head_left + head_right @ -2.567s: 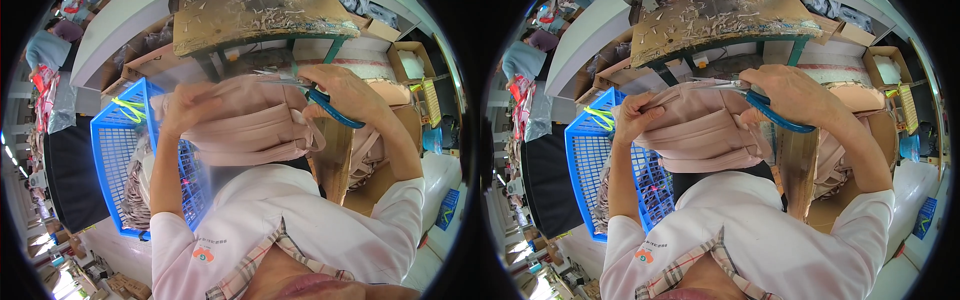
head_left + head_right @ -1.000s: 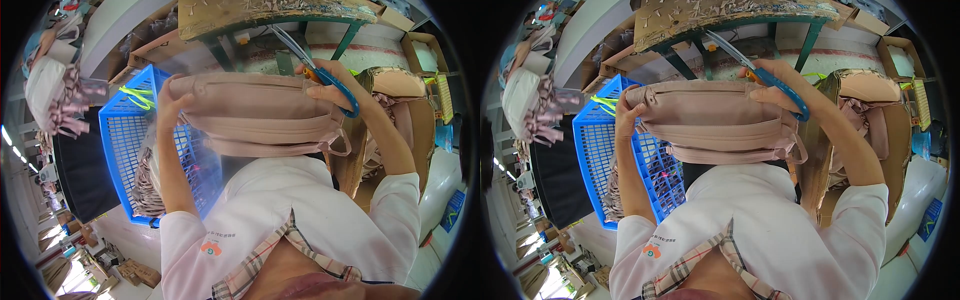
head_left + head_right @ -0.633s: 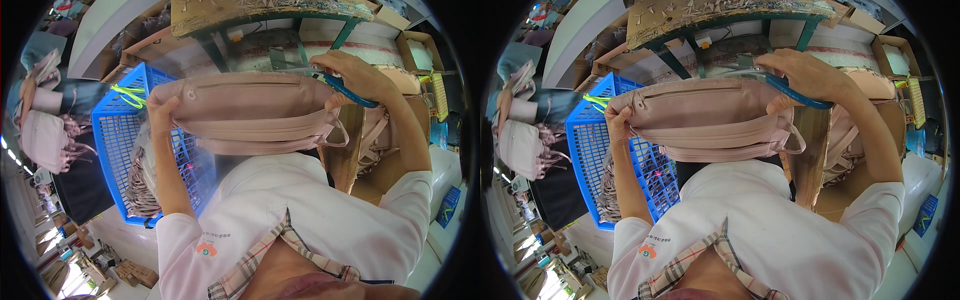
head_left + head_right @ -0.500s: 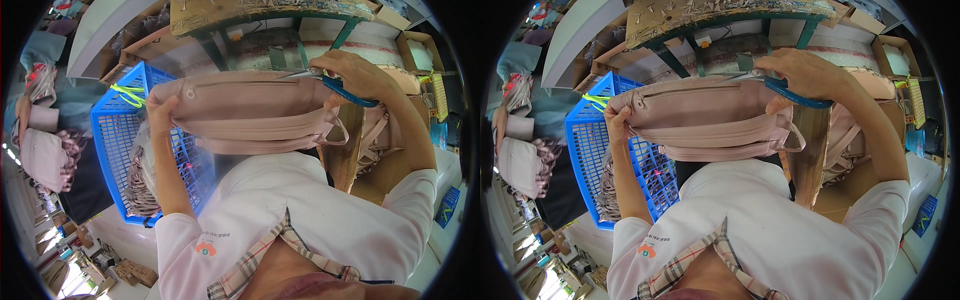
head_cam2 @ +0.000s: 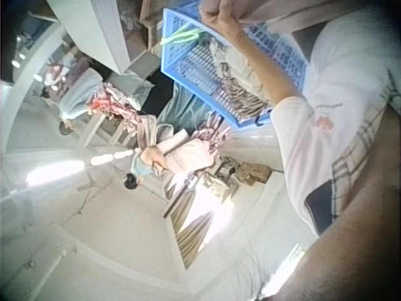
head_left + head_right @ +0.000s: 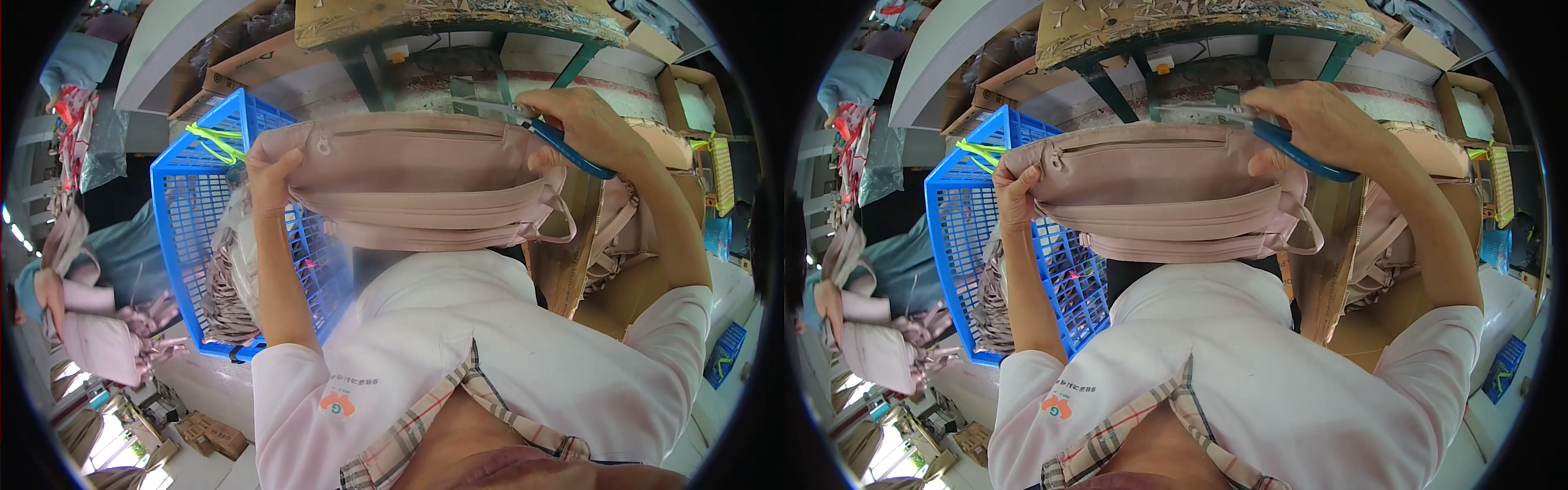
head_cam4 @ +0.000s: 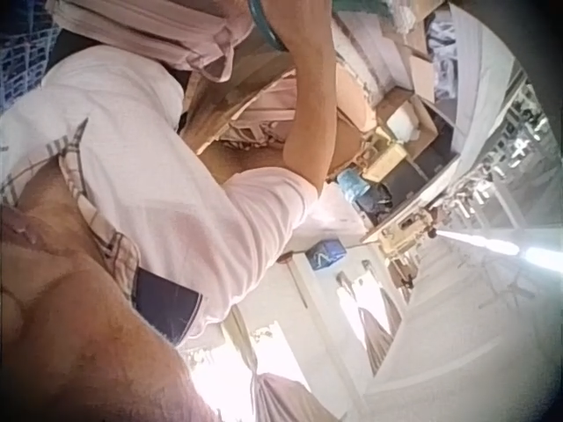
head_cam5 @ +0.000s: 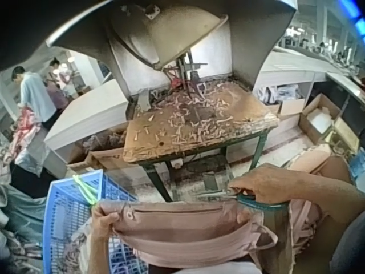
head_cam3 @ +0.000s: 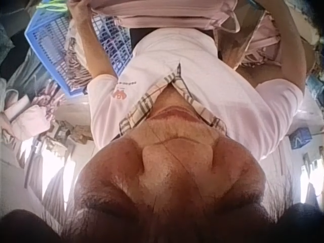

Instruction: Trimming excess threads and inspecting backpacks at a factory workbench.

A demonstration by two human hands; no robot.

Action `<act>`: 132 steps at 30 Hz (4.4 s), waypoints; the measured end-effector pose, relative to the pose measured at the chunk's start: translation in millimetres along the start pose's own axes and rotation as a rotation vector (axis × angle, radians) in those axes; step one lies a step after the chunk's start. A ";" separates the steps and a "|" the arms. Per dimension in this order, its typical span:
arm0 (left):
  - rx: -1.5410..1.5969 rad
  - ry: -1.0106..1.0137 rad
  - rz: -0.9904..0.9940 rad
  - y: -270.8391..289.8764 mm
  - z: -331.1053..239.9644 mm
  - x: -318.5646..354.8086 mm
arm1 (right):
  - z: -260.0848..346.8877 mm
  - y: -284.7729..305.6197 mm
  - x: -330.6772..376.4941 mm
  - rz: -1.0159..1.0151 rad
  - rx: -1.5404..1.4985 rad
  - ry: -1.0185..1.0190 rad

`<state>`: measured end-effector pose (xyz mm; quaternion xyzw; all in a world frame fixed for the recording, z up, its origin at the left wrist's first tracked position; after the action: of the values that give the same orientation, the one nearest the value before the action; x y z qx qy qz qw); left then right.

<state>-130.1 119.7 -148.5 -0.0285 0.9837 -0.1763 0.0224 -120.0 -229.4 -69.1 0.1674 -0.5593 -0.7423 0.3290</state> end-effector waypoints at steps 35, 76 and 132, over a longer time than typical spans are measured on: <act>-0.106 -0.131 -0.130 3.3 -19.4 41.5 | 54.0 -6.9 -46.2 0.133 0.091 0.154; -0.071 -0.074 -0.152 4.7 -23.0 62.2 | 116.4 -6.2 -83.0 0.033 0.137 0.366; -0.008 -0.518 -0.735 93.3 -155.7 202.5 | 83.0 22.2 -65.2 -0.427 -0.736 0.035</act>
<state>-345.0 247.9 -41.9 -0.4193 0.8709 -0.1558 0.2035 -117.0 -129.1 -29.6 0.1633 -0.2041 -0.9409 0.2152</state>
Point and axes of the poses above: each hand's wrist, its own x-axis away from the middle knuckle, its own y-axis out of the back of the hand, z = x × y, the point moved 8 cm from there along -x, towards the middle knuckle, and after that the axes turned 10 degrees about x, right-handed, at the moved point
